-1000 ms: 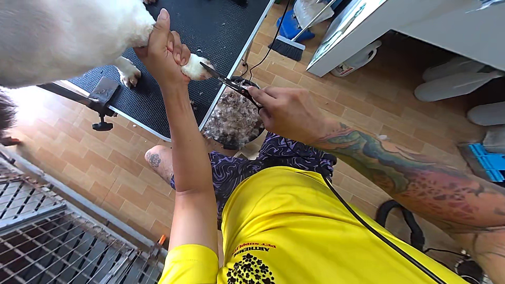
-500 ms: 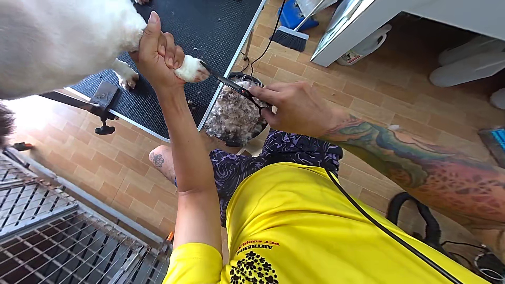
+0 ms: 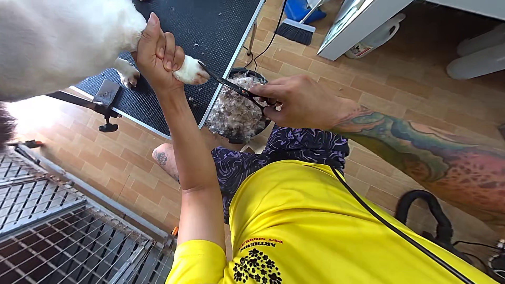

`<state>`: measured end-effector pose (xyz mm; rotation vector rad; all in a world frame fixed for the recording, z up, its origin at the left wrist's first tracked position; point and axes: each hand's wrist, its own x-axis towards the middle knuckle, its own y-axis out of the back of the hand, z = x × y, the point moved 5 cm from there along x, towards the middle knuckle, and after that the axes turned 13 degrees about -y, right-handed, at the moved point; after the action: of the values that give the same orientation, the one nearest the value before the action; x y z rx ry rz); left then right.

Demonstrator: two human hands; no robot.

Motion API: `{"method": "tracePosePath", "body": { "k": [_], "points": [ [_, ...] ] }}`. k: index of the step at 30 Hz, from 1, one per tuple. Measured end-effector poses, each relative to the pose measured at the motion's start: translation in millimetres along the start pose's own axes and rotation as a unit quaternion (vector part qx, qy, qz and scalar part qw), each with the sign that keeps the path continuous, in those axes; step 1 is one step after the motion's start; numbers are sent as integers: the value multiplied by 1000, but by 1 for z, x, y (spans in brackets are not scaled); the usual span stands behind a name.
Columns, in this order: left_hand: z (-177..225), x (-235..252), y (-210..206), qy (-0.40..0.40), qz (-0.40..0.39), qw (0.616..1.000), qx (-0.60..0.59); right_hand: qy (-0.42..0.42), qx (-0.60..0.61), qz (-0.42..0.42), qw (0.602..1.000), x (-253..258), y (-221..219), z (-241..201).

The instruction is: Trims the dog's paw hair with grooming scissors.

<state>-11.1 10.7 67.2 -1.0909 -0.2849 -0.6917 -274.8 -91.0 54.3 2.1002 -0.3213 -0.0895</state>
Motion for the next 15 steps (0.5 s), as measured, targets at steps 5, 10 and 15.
{"method": "tracePosePath", "body": {
  "k": [5,10,15],
  "points": [
    [0,-1,0,7,-14,1000,-26,10,8,-12,1000,2,1,2],
    [0,-1,1,18,-27,998,-57,27,16,-6,999,3,2,3],
    [-1,-2,0,33,-42,995,-88,36,16,-9,999,3,3,3]
  ]
}}
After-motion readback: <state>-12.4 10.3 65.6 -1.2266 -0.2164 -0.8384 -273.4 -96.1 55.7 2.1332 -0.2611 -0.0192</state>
